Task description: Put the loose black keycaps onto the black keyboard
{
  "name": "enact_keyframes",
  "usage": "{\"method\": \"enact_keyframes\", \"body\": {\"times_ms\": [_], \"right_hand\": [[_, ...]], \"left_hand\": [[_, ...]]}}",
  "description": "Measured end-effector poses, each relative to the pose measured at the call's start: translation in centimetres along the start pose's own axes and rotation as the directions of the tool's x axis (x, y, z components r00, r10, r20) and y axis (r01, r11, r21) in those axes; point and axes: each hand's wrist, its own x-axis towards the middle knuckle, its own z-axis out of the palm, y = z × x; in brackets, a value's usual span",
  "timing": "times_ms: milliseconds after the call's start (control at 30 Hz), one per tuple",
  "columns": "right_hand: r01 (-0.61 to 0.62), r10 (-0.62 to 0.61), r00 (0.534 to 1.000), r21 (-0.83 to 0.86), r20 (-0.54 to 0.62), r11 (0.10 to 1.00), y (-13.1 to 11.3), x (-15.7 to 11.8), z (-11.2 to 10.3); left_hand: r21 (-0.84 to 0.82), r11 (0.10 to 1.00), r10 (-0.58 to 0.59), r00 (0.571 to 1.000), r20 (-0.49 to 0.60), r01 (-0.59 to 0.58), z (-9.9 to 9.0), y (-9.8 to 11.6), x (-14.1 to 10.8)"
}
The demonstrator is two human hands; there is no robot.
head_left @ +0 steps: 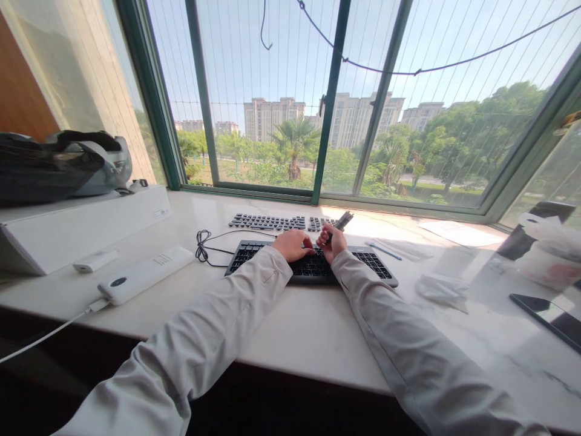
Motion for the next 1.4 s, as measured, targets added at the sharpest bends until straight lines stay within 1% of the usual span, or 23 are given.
{"method": "enact_keyframes", "body": {"times_ms": [133,233,300,467,567,667,833,1033,1133,1300,1400], "right_hand": [[0.005,-0.004,1.0,-0.012,0.009,1.0,0.2,0.2,0.0],[0.011,-0.011,1.0,-0.026,-0.013,1.0,0.2,0.4,0.0],[0.012,-0.013,1.0,-0.038,-0.022,0.999,0.3,0.4,0.0],[0.062,-0.062,0.998,-0.046,0.011,0.997,0.4,0.1,0.3],[0.083,-0.082,0.996,-0.059,0.018,0.995,0.4,-0.1,0.5],[0.063,-0.063,0.998,-0.089,0.007,0.994,0.3,-0.4,0.5],[0.035,-0.035,0.999,-0.148,0.004,0.988,0.0,-0.4,0.4],[0.099,-0.094,0.995,-0.175,0.037,0.98,0.1,0.1,0.2],[0.091,-0.089,0.996,-0.217,0.019,0.972,0.2,0.3,-0.1],[0.07,-0.066,0.997,-0.082,0.047,0.994,0.1,0.4,-0.1],[0.029,-0.027,0.999,-0.048,0.038,0.998,0.0,0.2,0.1]], "left_hand": [[-0.059,0.998,-0.018,0.999,0.033,0.02,-0.1,-0.3,0.1],[-0.09,0.996,-0.014,0.998,0.054,0.019,-0.2,-0.6,0.2],[-0.103,0.995,-0.007,0.999,0.047,0.011,-0.1,-0.6,0.2],[-0.122,0.992,0.015,1.0,0.018,-0.013,0.0,-0.6,0.1],[-0.11,0.994,0.0,1.0,-0.012,-0.001,0.3,-0.5,0.1],[-0.113,0.993,-0.024,0.999,-0.045,0.019,0.6,-0.5,0.1],[-0.113,0.993,0.006,0.999,-0.046,-0.011,0.9,-0.5,0.3],[-0.094,0.995,0.013,0.999,-0.044,-0.017,0.9,-0.5,0.4],[-0.089,0.996,0.02,0.999,-0.04,-0.024,0.9,-0.4,0.4],[-0.062,0.998,0.026,0.999,-0.035,-0.028,0.9,-0.5,0.4],[-0.052,0.998,0.034,0.999,-0.033,-0.036,1.0,-0.4,0.4]]}}
